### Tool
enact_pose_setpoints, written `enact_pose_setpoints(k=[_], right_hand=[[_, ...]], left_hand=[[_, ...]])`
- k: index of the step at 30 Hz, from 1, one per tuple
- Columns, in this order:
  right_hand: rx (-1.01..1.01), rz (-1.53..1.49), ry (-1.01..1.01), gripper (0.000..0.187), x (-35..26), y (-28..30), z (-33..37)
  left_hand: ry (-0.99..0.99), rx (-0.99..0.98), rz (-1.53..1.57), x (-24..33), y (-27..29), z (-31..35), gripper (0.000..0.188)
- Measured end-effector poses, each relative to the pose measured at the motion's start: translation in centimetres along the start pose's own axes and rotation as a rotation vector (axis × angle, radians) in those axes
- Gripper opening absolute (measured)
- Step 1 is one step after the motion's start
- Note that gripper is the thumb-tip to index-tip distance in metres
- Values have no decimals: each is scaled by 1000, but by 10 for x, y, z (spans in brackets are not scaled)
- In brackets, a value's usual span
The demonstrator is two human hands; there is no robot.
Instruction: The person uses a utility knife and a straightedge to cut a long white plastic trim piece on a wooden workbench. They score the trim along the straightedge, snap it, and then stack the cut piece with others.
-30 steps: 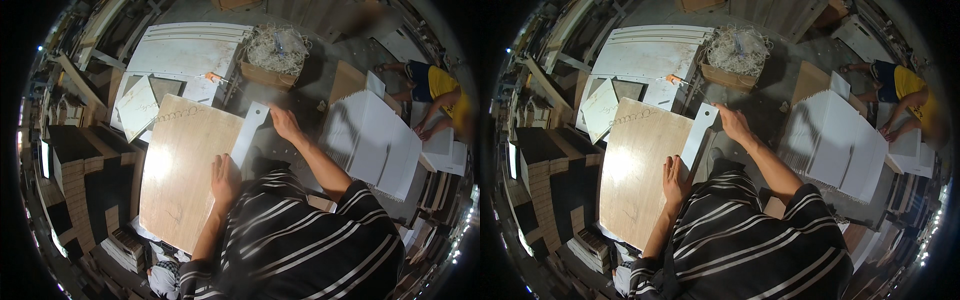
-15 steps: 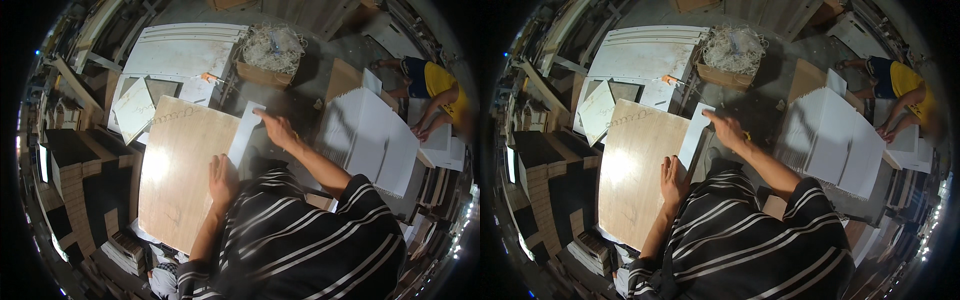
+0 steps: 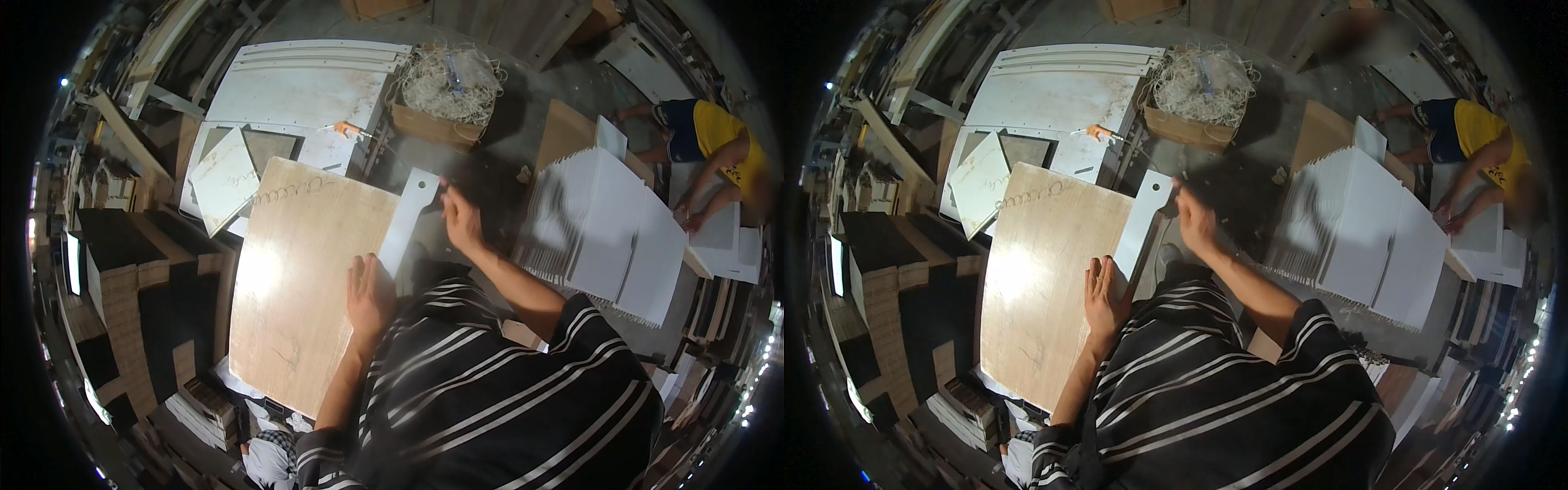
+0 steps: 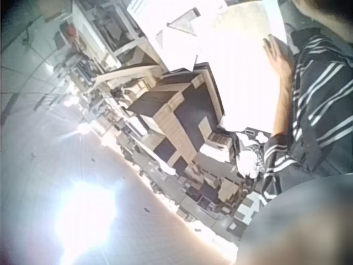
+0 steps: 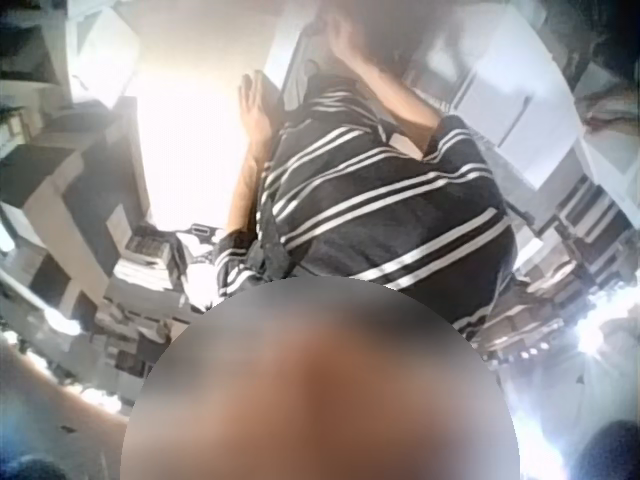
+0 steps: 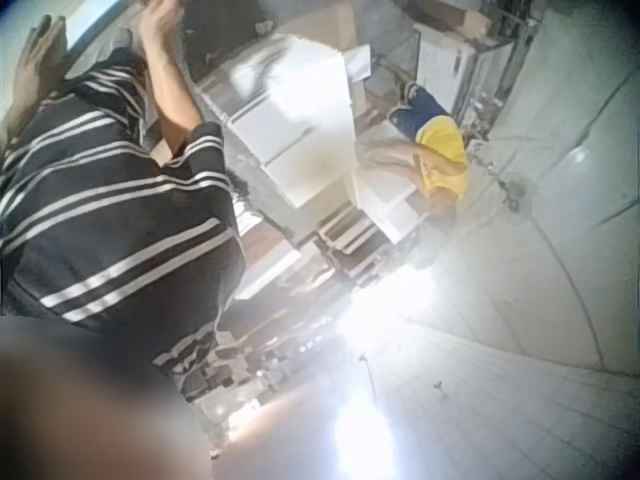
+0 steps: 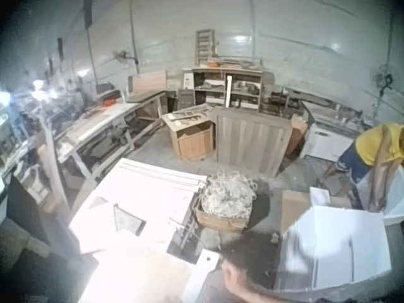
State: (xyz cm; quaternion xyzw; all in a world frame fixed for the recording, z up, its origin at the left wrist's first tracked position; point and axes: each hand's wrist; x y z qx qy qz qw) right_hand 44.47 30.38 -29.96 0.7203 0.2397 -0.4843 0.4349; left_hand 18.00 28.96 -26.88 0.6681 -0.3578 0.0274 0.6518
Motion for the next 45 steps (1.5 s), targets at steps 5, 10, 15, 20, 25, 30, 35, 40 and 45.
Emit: enact_pose_setpoints(k=[5, 10, 15, 20, 25, 30, 35, 40, 45], right_hand=[[52, -7, 191, 33, 15, -4, -31], [70, 18, 238, 29, 18, -15, -18], [-41, 47, 59, 41, 19, -6, -17], [-4, 21, 186, 42, 22, -7, -35], [152, 54, 403, 41, 22, -22, -21], [-77, -16, 364, 39, 20, -11, -4], [-57, 27, 176, 37, 12, -6, -10], [-309, -14, 328, 37, 2, -4, 19], [34, 43, 225, 41, 21, 9, 0]], left_hand=[[-9, -7, 5, -1, 0, 0, 65], [-27, 2, 11, -4, -1, -2, 66], [-28, -23, 4, -3, 1, -2, 65], [-37, -18, 13, -1, 4, -3, 63], [-44, 8, -12, 0, 2, -3, 62], [-39, -2, -6, -1, 2, -5, 63], [-31, -6, -15, 1, 2, -5, 64], [-34, 4, -13, 2, 2, -4, 66], [-12, 13, 21, 7, -5, -12, 67]])
Point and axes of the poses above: each hand's wrist, its own z-axis away from the middle knuckle, its own y-axis out of the back of the hand, x = y × z, and after that the axes turned 7 degrees about y, right-handed
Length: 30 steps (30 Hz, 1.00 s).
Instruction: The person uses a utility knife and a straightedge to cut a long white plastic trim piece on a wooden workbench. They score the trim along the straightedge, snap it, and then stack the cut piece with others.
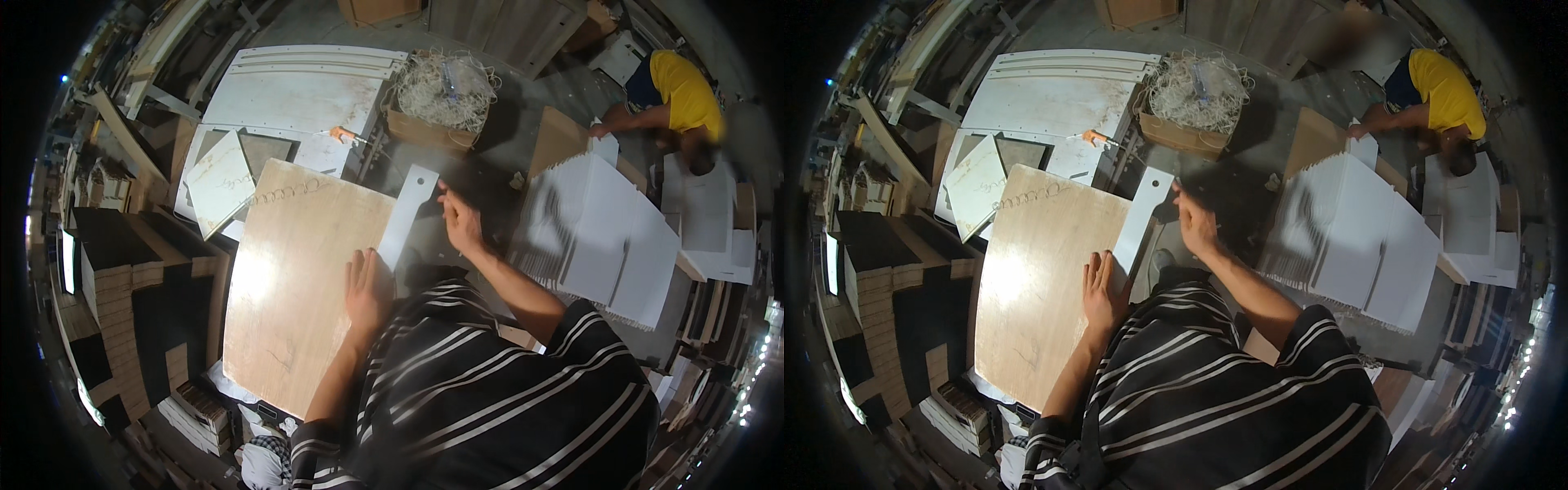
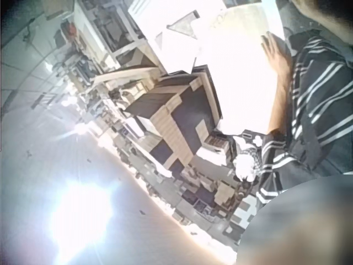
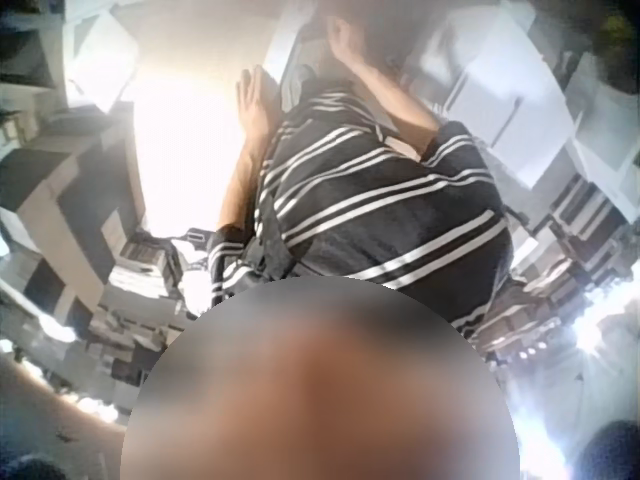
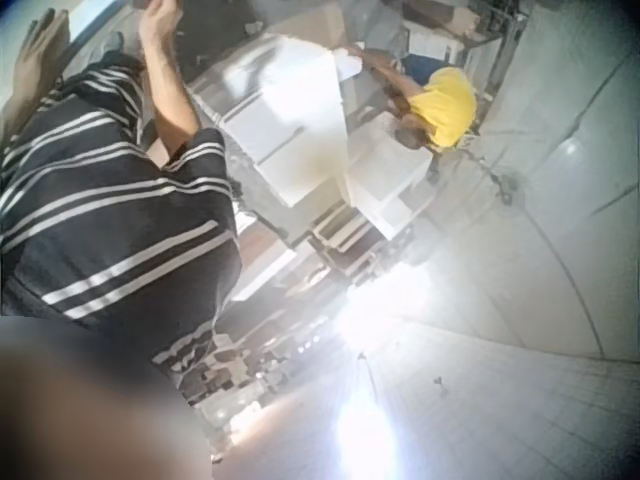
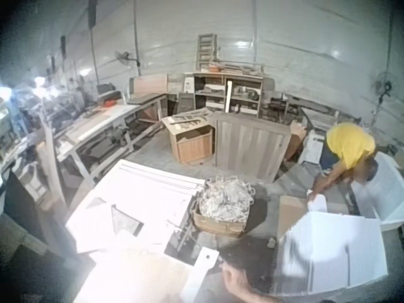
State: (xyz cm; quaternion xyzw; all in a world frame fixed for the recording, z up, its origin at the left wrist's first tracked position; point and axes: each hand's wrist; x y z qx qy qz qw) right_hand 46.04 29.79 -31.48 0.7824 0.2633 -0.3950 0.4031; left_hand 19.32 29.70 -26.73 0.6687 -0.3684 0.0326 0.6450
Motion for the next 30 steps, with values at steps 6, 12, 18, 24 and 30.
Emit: enact_pose_setpoints(k=[6, 12, 18, 24, 30], right_hand=[[-56, 118, -113, 44, 11, 4, -28], [83, 135, 81, 48, -14, -29, -15], [-456, -86, -184, 43, -29, -8, -7], [-133, 10, 3, 46, -27, -14, -19], [-603, -26, 190, 48, -42, -11, 36]], left_hand=[[-14, 0, 21, 6, -19, -25, 70], [-32, -20, 41, 4, -20, -24, 75], [-1, -62, 44, 2, -20, -26, 78], [-27, -15, 32, 3, -22, -25, 76], [-41, -13, 22, 3, -22, -29, 75]])
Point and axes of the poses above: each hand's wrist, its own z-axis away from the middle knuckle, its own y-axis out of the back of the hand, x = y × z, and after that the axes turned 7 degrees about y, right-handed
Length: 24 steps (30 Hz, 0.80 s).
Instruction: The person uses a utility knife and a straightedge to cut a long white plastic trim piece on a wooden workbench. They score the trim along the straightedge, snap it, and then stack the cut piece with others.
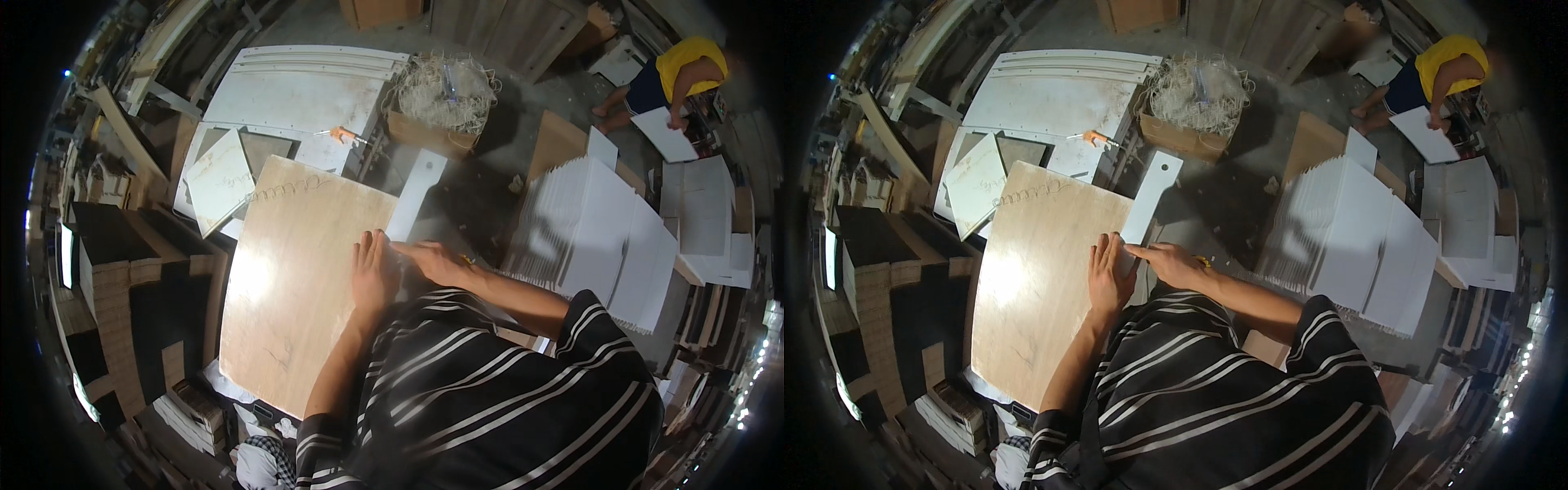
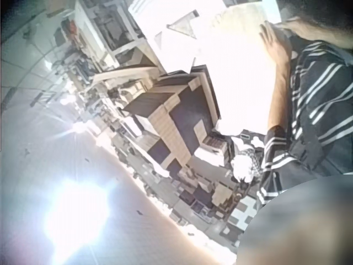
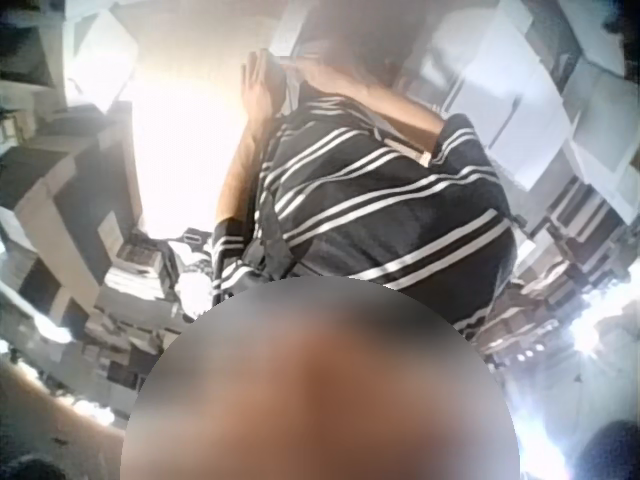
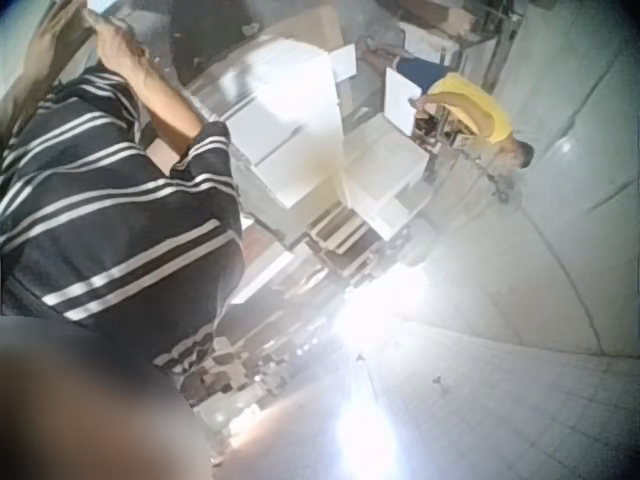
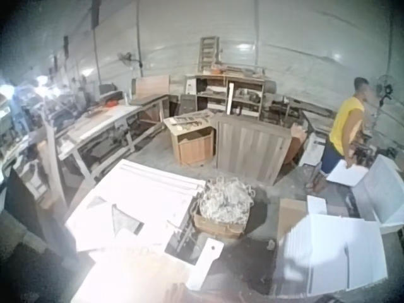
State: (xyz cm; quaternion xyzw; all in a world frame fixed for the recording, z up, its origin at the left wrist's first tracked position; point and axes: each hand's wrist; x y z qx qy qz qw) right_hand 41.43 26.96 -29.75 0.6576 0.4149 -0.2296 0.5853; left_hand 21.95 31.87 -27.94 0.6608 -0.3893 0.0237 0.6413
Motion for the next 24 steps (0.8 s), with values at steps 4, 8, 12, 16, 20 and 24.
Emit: enact_pose_setpoints(k=[4, 8, 12, 16, 20, 24], right_hand=[[230, -144, -113, 46, 12, 17, -10], [338, 87, -333, 51, 44, 51, -40], [349, 153, -323, 50, 56, 62, -52], [358, 166, -241, 48, 37, 29, -45], [222, 262, -286, 44, -24, -48, -9], [-67, 116, -52, 59, -113, -130, 62]], left_hand=[[75, -31, -39, -3, 12, 24, 75], [197, -132, -104, -21, 56, 99, 78], [253, -173, -204, -42, 98, 181, 82], [239, -223, -167, -61, 111, 209, 84], [206, -230, -147, -66, 108, 210, 82], [197, -172, -151, -67, 103, 212, 79]])
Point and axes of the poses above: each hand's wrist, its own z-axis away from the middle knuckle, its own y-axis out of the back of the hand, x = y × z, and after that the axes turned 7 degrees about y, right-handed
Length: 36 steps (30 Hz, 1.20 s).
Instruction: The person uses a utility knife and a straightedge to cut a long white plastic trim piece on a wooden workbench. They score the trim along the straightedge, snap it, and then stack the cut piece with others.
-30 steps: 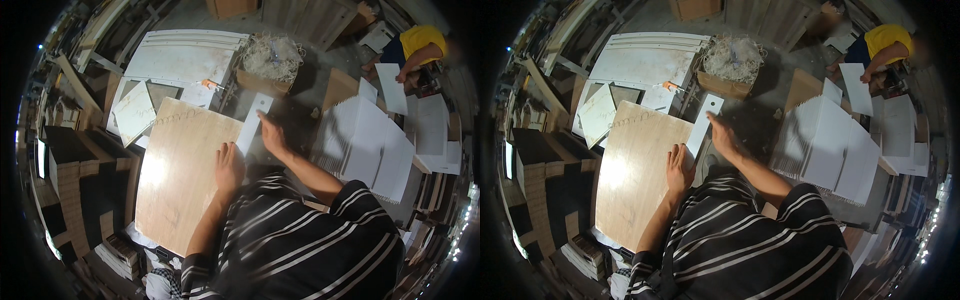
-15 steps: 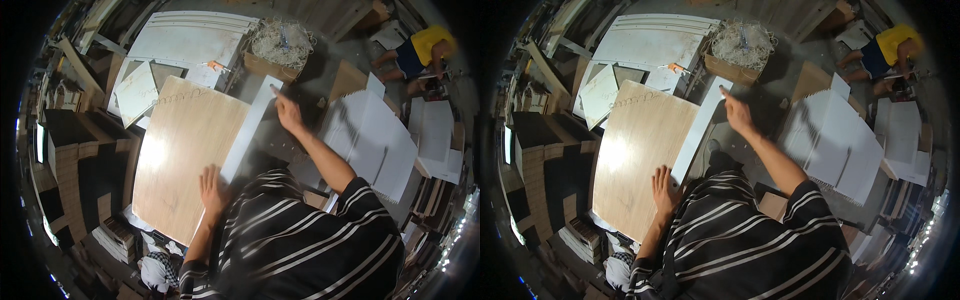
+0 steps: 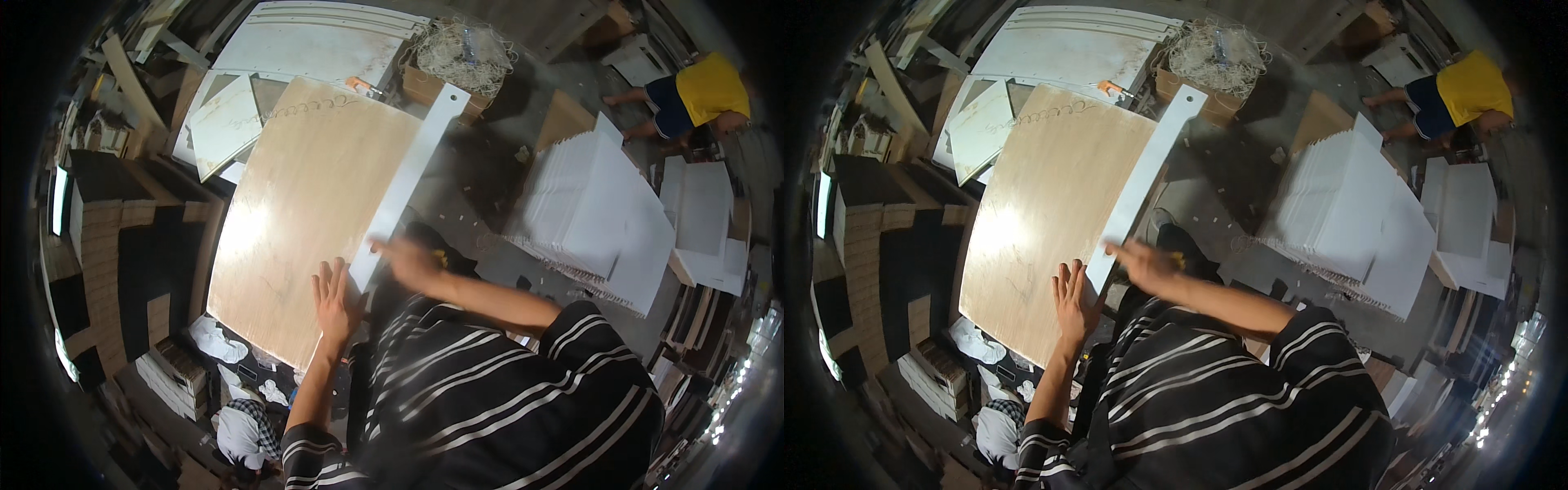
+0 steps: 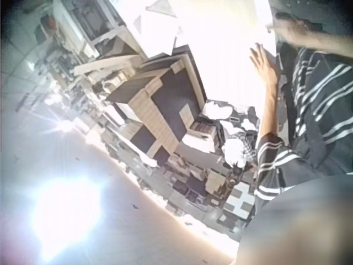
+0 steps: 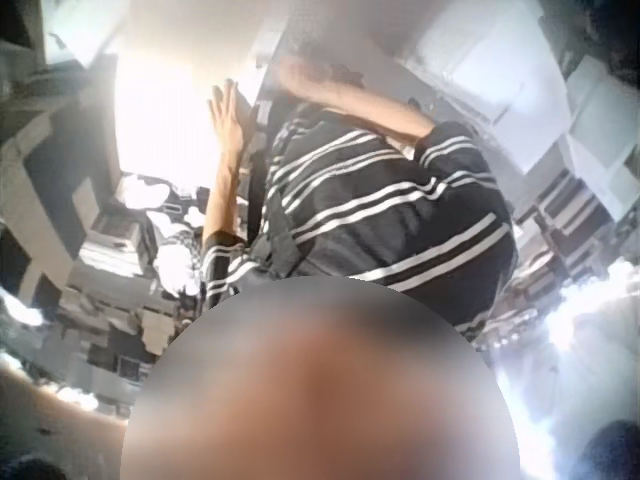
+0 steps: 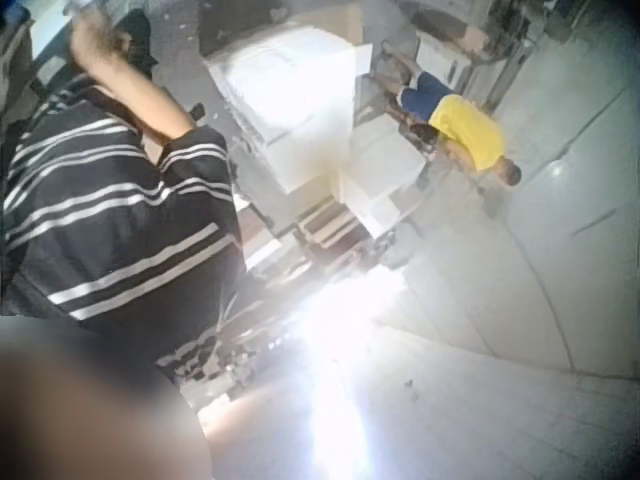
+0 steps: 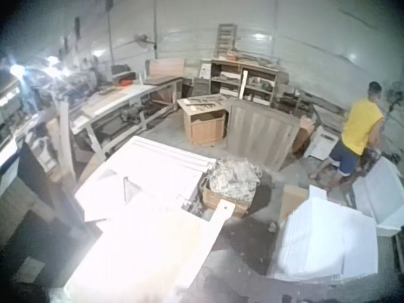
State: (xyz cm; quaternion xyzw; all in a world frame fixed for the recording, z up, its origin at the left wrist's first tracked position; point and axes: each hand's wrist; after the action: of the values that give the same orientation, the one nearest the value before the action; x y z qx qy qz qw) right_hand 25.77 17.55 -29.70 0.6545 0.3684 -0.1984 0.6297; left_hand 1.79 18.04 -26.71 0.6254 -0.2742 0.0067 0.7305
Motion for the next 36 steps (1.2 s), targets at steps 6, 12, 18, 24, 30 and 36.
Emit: enact_pose_setpoints(k=[6, 12, 18, 24, 30, 36], right_hand=[[149, -292, -82, 35, 31, 15, 24], [796, -187, -332, 37, 171, 115, -61], [912, -15, -118, 50, 208, 149, -109], [867, 25, -34, 57, 204, 133, -110], [511, -271, 39, 55, 178, 124, -86], [626, -46, -131, 56, 207, 146, -104]], left_hand=[[18, -6, 7, -1, -7, -3, 83], [-2, -4, -10, 15, -9, -16, 79], [-14, -27, -35, 28, -7, -29, 79], [-51, -20, -49, 26, -8, -31, 80], [-36, -45, -6, 25, -4, -34, 77], [-32, -51, -9, 49, -5, -58, 80]])
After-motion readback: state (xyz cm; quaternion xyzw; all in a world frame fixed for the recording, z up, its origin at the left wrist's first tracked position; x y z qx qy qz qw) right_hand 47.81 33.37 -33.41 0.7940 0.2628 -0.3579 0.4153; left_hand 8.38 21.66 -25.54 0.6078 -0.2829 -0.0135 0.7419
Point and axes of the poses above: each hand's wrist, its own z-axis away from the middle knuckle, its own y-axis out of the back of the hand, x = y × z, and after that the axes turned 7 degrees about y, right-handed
